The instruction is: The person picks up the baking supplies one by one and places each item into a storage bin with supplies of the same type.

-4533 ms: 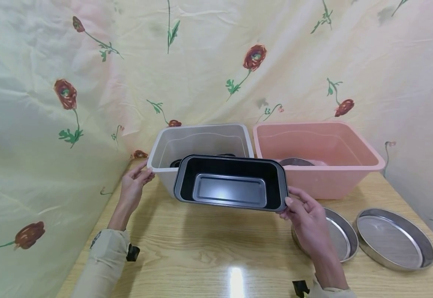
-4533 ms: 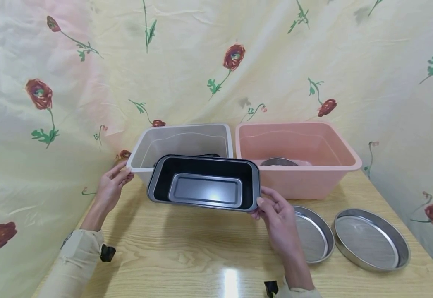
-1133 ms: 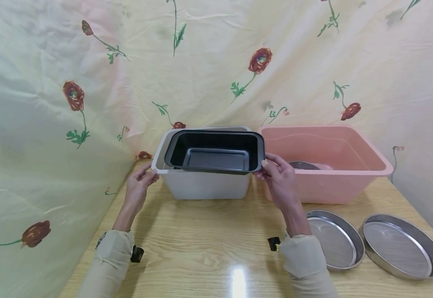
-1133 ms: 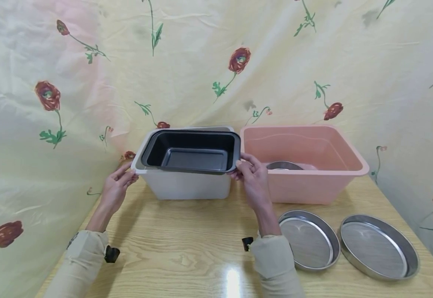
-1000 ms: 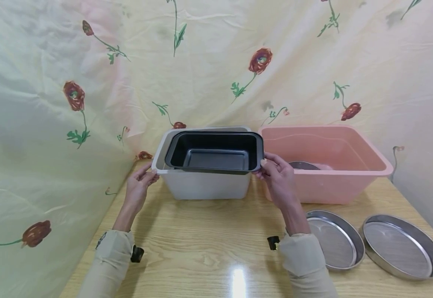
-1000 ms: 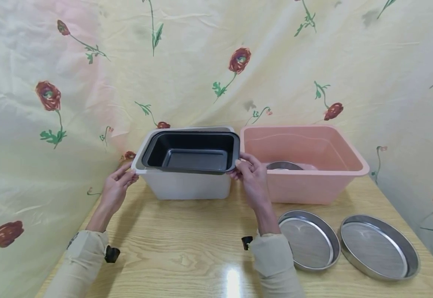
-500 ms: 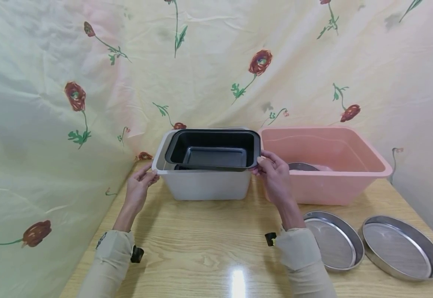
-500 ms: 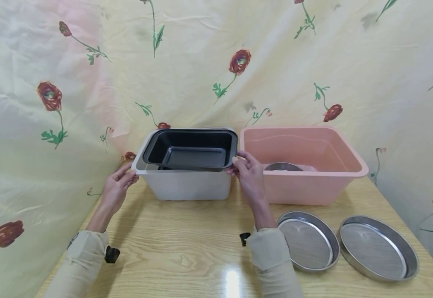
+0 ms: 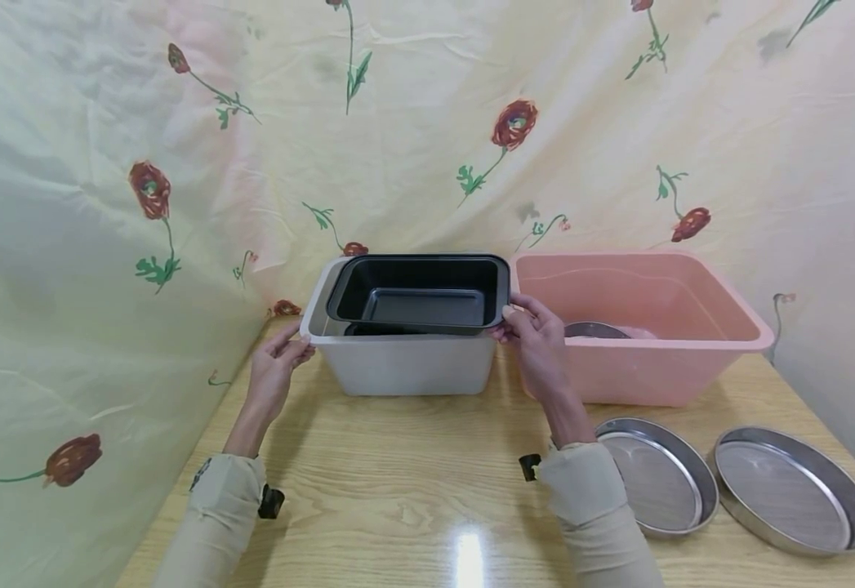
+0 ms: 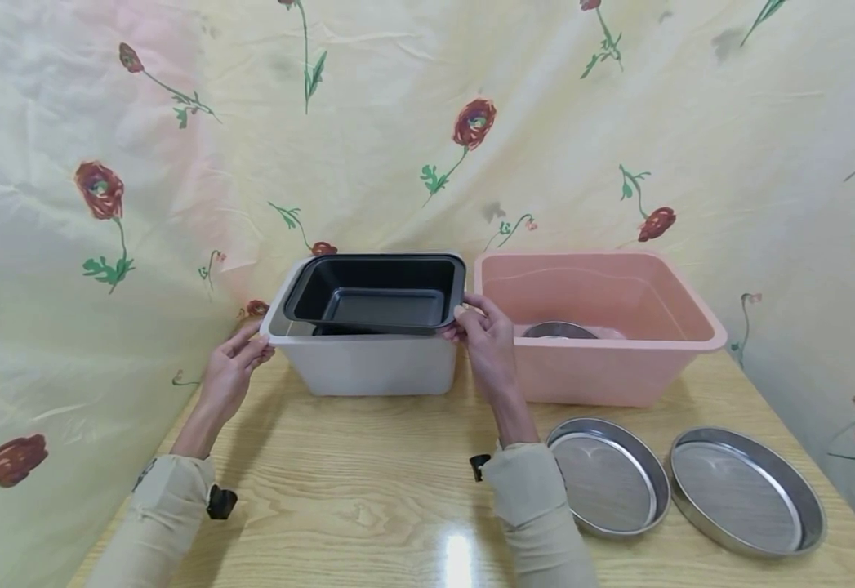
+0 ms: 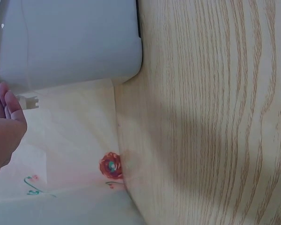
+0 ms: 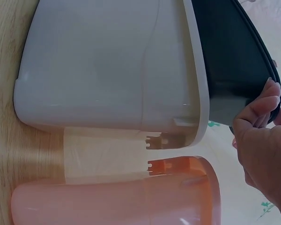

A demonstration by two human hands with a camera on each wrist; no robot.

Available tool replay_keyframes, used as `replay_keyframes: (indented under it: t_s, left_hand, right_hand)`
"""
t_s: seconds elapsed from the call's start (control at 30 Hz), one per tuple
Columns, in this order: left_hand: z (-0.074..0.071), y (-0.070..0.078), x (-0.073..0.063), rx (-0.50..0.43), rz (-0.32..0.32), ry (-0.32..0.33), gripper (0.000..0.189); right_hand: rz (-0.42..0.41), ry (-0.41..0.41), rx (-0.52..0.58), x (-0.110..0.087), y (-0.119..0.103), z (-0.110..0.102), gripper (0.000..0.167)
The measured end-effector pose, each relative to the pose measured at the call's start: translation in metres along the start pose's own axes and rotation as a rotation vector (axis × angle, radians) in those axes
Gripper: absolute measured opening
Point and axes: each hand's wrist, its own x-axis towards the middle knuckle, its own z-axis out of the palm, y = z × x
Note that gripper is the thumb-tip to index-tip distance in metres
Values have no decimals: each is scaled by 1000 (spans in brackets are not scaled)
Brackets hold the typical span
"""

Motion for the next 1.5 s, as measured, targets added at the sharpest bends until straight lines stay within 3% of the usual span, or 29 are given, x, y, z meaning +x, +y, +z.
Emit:
replay_keyframes:
  t_s: [0.3, 0.67, 1.13, 1.3, 1.5]
  left_hand:
    - [-2, 0, -1, 4, -2, 5, 45]
    - [-2, -2, 0, -27, -11, 14, 46]
    - [0, -1, 3, -48, -4, 10, 45]
    - [1, -1, 3, -66, 1, 20, 44]
    - [2, 0, 1, -53, 10, 20, 45]
  right_hand:
    - [-14, -24, -76, 5, 5, 3, 32]
    - [34, -21, -62, 13, 12, 14, 34]
    - [55, -119, -247, 21, 15, 20, 39]
    - [55, -167, -275, 22, 11, 18, 44]
    - [25, -153, -271, 18, 9, 11, 38]
